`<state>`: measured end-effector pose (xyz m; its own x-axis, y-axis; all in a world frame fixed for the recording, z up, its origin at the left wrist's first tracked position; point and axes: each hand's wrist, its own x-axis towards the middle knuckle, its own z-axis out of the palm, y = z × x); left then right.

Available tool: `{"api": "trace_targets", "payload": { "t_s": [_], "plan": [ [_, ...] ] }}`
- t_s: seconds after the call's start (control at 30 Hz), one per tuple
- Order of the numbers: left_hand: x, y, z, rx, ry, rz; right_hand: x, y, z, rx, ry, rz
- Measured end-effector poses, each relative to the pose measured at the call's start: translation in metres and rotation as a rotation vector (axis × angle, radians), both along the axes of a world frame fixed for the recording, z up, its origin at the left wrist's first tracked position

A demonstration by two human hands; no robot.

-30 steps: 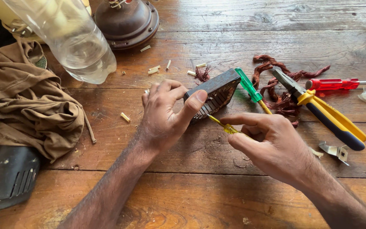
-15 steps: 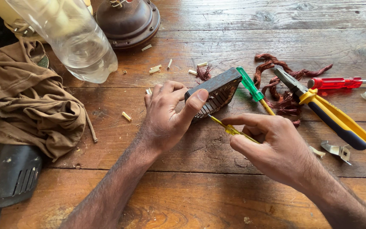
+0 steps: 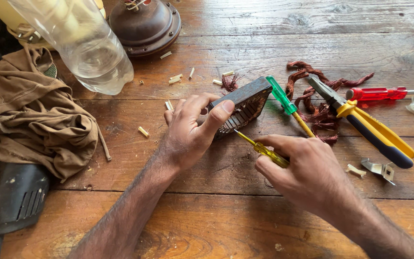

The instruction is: The person holds a small dark slotted component on a wooden workbench and uses a yellow screwdriver to repeatedly pry and scrape inside its openings, repositioning the component and the tool between passes. At the end they set the screwdriver down and rest their hands on the bench.

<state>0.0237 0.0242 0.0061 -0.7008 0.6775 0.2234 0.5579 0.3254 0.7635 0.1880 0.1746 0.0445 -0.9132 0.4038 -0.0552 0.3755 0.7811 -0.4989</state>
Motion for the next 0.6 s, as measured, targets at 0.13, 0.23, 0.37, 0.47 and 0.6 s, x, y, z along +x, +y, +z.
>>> {"api": "trace_targets", "payload": {
  "t_s": [0.13, 0.23, 0.37, 0.47, 0.6],
  "plan": [
    [-0.001, -0.001, 0.001, 0.013, -0.058, -0.051, 0.004, -0.004, -0.006, 0.023, -0.020, 0.013],
    [-0.003, -0.001, 0.000, 0.052, -0.177, -0.117, 0.005, 0.004, -0.013, -0.079, 0.107, 0.076],
    [-0.006, -0.002, 0.002, -0.021, -0.147, -0.122, 0.003, 0.022, -0.022, -0.324, 0.164, 0.179],
    [-0.005, 0.000, 0.003, -0.104, -0.105, -0.086, 0.008, 0.023, -0.028, -0.442, 0.162, 0.140],
    [-0.006, 0.002, 0.004, -0.087, -0.090, -0.087, 0.009, 0.017, -0.029, -0.428, 0.202, 0.113]
  ]
}}
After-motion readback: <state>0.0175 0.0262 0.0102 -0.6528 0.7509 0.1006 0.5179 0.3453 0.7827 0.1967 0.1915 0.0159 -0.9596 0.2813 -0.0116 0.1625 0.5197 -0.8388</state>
